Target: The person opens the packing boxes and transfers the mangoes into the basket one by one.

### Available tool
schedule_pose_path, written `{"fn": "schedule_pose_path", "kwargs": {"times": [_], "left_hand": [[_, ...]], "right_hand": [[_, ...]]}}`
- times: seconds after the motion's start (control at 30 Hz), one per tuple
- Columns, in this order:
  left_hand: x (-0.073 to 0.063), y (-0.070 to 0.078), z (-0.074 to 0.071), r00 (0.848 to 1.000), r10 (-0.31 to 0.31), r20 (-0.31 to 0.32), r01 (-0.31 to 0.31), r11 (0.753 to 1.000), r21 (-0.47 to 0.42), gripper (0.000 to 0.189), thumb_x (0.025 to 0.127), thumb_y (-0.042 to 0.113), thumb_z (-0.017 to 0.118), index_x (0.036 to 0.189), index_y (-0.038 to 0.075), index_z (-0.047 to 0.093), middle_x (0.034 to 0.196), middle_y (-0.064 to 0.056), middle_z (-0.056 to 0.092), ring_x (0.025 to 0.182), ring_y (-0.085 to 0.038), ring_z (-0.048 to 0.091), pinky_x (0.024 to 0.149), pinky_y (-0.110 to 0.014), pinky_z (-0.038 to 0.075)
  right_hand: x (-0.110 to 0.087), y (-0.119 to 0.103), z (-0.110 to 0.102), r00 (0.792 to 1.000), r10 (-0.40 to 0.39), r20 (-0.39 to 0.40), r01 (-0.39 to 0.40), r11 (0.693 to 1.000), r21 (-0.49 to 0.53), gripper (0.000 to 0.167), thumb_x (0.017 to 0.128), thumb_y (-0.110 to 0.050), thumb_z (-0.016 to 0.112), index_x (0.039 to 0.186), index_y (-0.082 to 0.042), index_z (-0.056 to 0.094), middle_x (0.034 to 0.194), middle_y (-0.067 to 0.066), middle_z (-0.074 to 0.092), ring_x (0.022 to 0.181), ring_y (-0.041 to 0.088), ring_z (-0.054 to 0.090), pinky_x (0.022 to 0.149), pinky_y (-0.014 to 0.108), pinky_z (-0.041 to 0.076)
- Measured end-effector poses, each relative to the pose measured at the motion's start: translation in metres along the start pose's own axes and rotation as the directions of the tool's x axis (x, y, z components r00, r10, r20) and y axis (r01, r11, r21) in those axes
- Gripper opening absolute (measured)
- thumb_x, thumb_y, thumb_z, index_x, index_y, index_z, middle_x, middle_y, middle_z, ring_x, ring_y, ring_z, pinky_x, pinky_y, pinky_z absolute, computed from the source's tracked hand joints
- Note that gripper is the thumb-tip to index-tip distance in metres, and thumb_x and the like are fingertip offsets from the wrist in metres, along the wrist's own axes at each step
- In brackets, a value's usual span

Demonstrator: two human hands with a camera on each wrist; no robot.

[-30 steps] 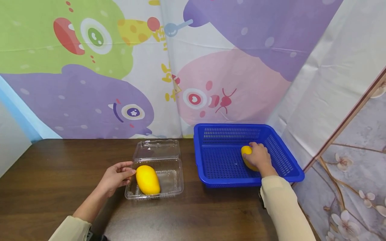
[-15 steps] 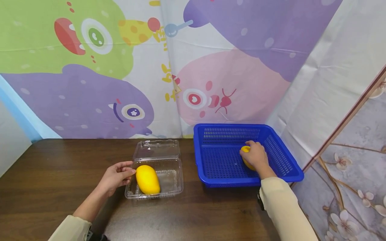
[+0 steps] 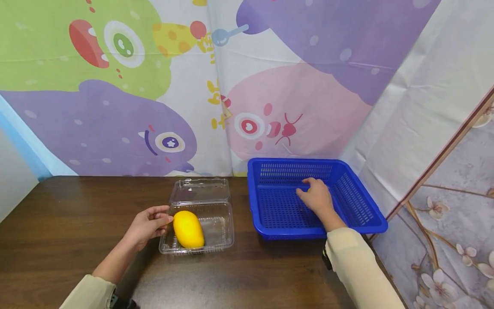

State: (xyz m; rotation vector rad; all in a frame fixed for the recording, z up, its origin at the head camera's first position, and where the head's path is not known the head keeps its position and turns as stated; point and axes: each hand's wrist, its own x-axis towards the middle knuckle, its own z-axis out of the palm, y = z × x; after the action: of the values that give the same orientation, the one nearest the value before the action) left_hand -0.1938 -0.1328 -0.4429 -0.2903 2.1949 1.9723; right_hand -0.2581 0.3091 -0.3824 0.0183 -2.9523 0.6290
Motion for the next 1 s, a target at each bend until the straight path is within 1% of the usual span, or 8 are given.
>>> {"fn": "schedule_pose_path", "kwargs": {"times": [0.1,0.17,0.33,0.47,0.6,0.67,0.87,1.0], "left_hand": [[0.0,0.0,0.0,1.0,0.003,0.001,-0.003,1.0,0.0,0.047,0.089,0.006,0.06,0.132,-0.006,0.042,0.096,-0.008,0.058,0.071,-0.013,0.056,0.061,-0.019,0.052],[0.0,0.001,0.0,1.0,0.006,0.002,-0.006,1.0,0.001,0.047,0.089,0.006,0.06,0.132,-0.006,0.042,0.096,-0.008,0.058,0.071,-0.013,0.056,0.061,-0.019,0.052],[0.0,0.002,0.0,1.0,0.012,0.008,-0.012,1.0,0.0,0.048,0.09,0.006,0.059,0.132,-0.006,0.041,0.095,-0.007,0.059,0.072,-0.013,0.056,0.061,-0.018,0.052],[-0.001,0.003,-0.001,1.0,0.011,0.006,-0.011,1.0,0.003,0.048,0.09,0.005,0.059,0.132,-0.006,0.042,0.095,-0.007,0.058,0.072,-0.013,0.056,0.061,-0.018,0.052],[-0.001,0.002,0.0,1.0,0.007,0.005,-0.007,1.0,0.007,0.048,0.089,0.006,0.06,0.132,-0.005,0.042,0.096,-0.007,0.057,0.071,-0.013,0.056,0.061,-0.019,0.052],[-0.001,0.002,0.0,1.0,0.005,0.003,-0.005,1.0,0.008,0.048,0.089,0.006,0.06,0.133,-0.005,0.042,0.096,-0.007,0.057,0.071,-0.013,0.055,0.061,-0.018,0.052],[-0.001,0.001,0.0,1.0,-0.001,-0.003,0.001,1.0,0.003,0.048,0.089,0.006,0.06,0.132,-0.004,0.043,0.095,-0.007,0.057,0.069,-0.012,0.054,0.06,-0.018,0.052],[-0.001,0.001,0.0,1.0,0.0,0.002,0.0,1.0,-0.004,0.048,0.089,0.006,0.06,0.132,-0.005,0.042,0.095,-0.006,0.057,0.07,-0.012,0.055,0.06,-0.018,0.052]], "right_hand": [[-0.001,-0.004,0.0,0.999,-0.03,-0.023,0.03,0.999,0.014,0.046,0.087,-0.028,0.059,0.121,0.003,0.056,0.116,0.029,0.057,0.107,0.041,0.054,0.092,0.054,0.043],[-0.001,-0.008,0.0,0.998,-0.047,-0.038,0.048,0.999,0.018,0.046,0.085,-0.027,0.061,0.12,0.003,0.057,0.112,0.028,0.059,0.101,0.038,0.056,0.088,0.052,0.045],[-0.005,-0.019,-0.002,0.995,-0.082,-0.052,0.083,0.996,0.02,0.044,0.084,-0.026,0.064,0.118,0.001,0.059,0.104,0.024,0.062,0.093,0.034,0.058,0.08,0.049,0.047],[-0.007,-0.029,-0.003,0.995,-0.092,-0.043,0.094,0.995,0.03,0.045,0.084,-0.029,0.064,0.119,0.0,0.059,0.107,0.022,0.062,0.096,0.035,0.058,0.082,0.049,0.047],[-0.009,-0.036,-0.002,0.995,-0.097,-0.039,0.099,0.994,0.056,0.045,0.084,-0.029,0.064,0.12,-0.001,0.058,0.114,0.023,0.061,0.101,0.036,0.058,0.085,0.05,0.047],[-0.01,-0.038,-0.001,0.994,-0.101,-0.039,0.104,0.992,0.067,0.045,0.084,-0.028,0.065,0.119,0.0,0.058,0.115,0.024,0.061,0.102,0.036,0.058,0.086,0.049,0.048],[-0.013,-0.046,0.002,0.995,-0.101,-0.018,0.102,0.991,0.081,0.045,0.084,-0.029,0.065,0.119,-0.001,0.058,0.109,0.022,0.061,0.099,0.035,0.058,0.083,0.047,0.049],[-0.015,-0.05,0.002,0.993,-0.114,-0.025,0.115,0.99,0.08,0.045,0.084,-0.029,0.066,0.118,-0.001,0.059,0.106,0.021,0.062,0.096,0.033,0.058,0.081,0.046,0.049]]}}
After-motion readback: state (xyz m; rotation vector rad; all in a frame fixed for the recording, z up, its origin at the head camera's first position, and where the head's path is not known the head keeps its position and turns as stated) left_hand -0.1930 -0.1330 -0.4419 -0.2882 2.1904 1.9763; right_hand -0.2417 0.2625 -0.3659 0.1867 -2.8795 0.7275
